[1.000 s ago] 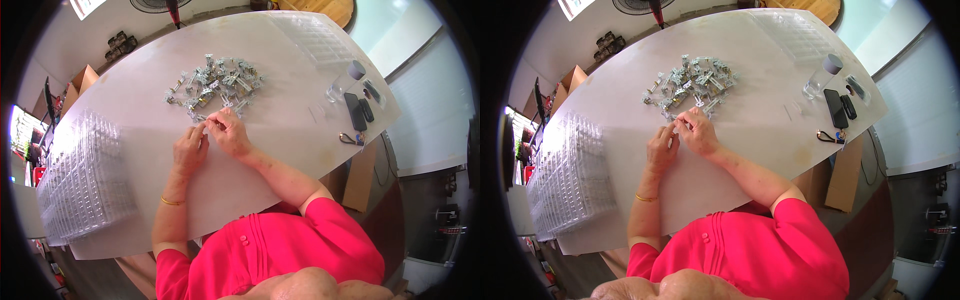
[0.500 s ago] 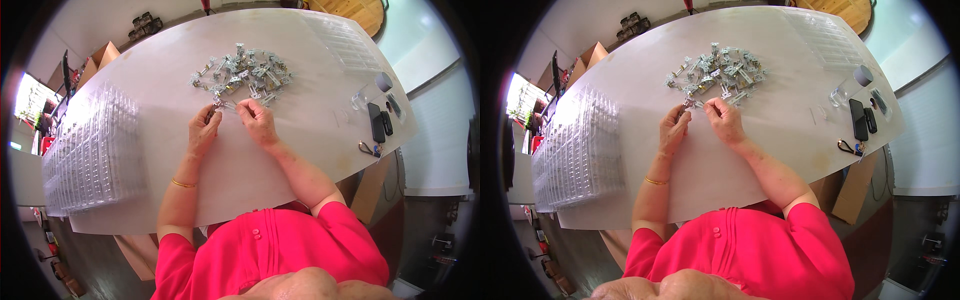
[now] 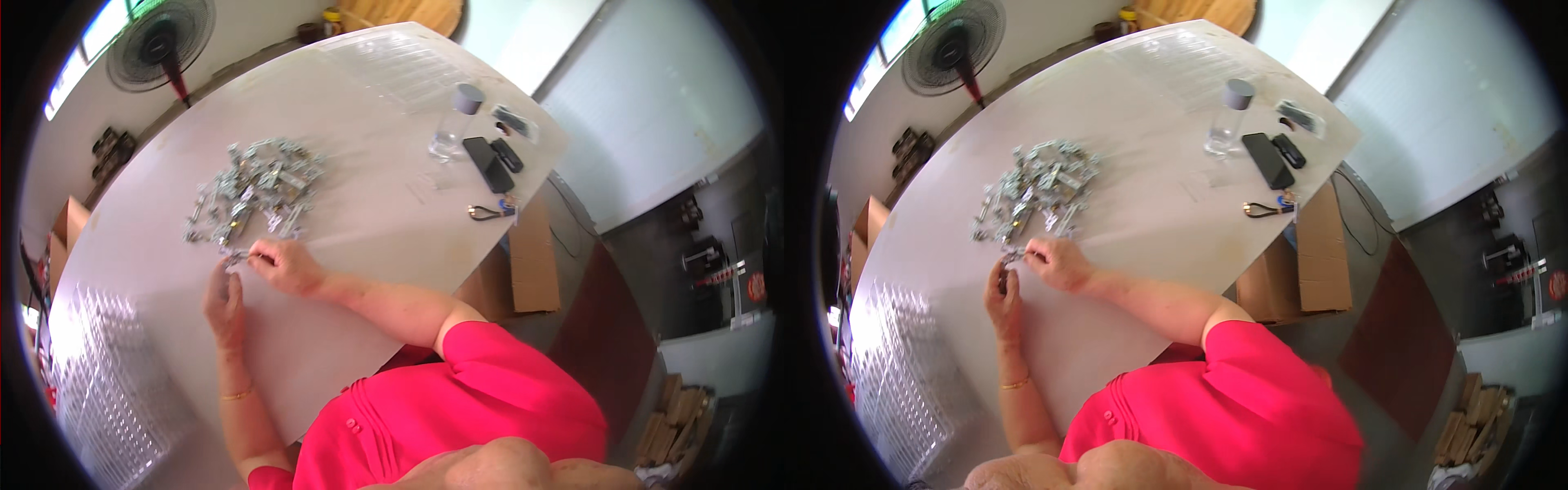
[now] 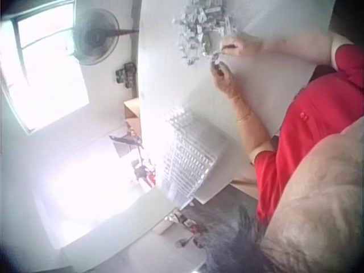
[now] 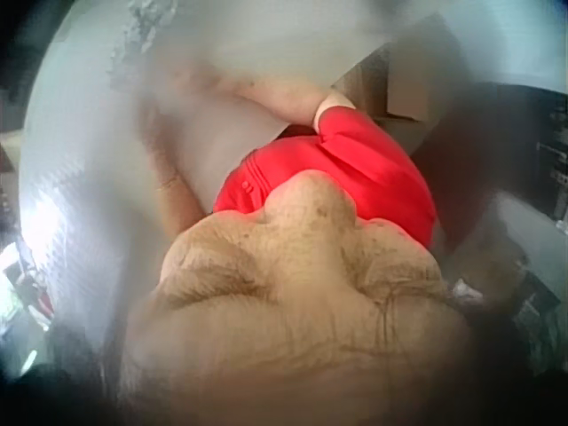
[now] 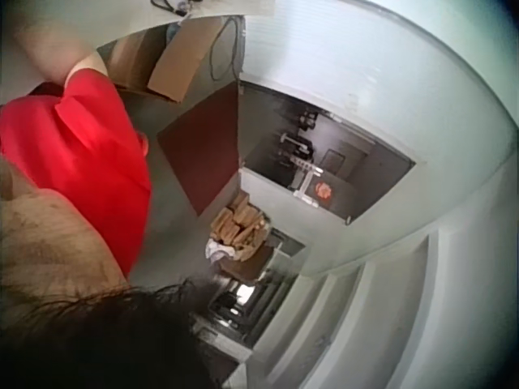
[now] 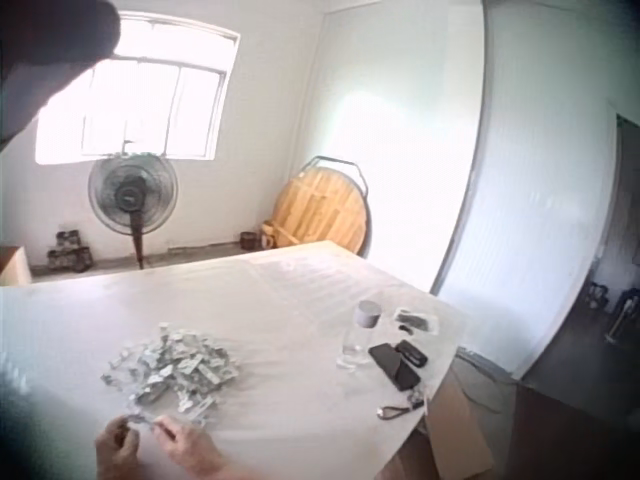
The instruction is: The person picks up a metal bracket and a pin by hand, inserts the pin into the bracket, and places the assembled unit into a plastic tray, repeating the process for multiple units.
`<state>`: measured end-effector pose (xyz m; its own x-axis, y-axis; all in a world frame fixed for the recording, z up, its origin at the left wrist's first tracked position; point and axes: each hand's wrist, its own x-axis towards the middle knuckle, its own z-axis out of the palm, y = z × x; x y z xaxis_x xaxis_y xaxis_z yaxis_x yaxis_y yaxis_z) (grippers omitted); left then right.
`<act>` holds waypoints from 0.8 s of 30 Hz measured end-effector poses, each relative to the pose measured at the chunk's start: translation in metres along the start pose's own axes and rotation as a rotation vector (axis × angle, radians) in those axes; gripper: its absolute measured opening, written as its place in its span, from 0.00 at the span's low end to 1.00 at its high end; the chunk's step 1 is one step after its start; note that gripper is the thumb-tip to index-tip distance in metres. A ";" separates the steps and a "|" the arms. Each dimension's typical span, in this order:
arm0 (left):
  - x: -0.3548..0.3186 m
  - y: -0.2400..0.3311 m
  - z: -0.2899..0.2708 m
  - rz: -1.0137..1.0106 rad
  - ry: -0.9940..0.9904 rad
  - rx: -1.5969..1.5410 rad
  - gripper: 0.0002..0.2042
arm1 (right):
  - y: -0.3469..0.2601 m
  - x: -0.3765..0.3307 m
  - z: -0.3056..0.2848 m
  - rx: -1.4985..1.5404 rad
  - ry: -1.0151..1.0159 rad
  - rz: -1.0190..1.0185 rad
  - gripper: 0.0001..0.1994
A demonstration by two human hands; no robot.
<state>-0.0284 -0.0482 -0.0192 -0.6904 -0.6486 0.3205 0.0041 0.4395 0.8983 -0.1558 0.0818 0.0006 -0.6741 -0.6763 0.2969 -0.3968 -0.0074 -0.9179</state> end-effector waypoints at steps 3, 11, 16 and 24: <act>0.002 0.004 -0.007 -0.078 -0.102 0.074 0.15 | 0.005 0.000 0.001 -0.022 0.049 -0.084 0.07; -0.001 -0.007 -0.003 0.150 -0.085 0.305 0.15 | 0.024 0.001 0.012 -0.089 -0.018 -0.042 0.07; 0.004 -0.037 -0.019 0.248 -0.032 0.357 0.17 | 0.035 0.014 0.029 0.057 -0.014 -0.069 0.07; 0.044 -0.131 -0.029 0.489 0.031 0.343 0.16 | 0.028 0.024 0.010 0.642 -0.424 0.361 0.09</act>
<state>-0.0385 -0.1524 -0.1141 -0.6457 -0.3359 0.6857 0.0791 0.8638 0.4977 -0.1770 0.0583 -0.0206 -0.3499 -0.9355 -0.0488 0.3147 -0.0683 -0.9467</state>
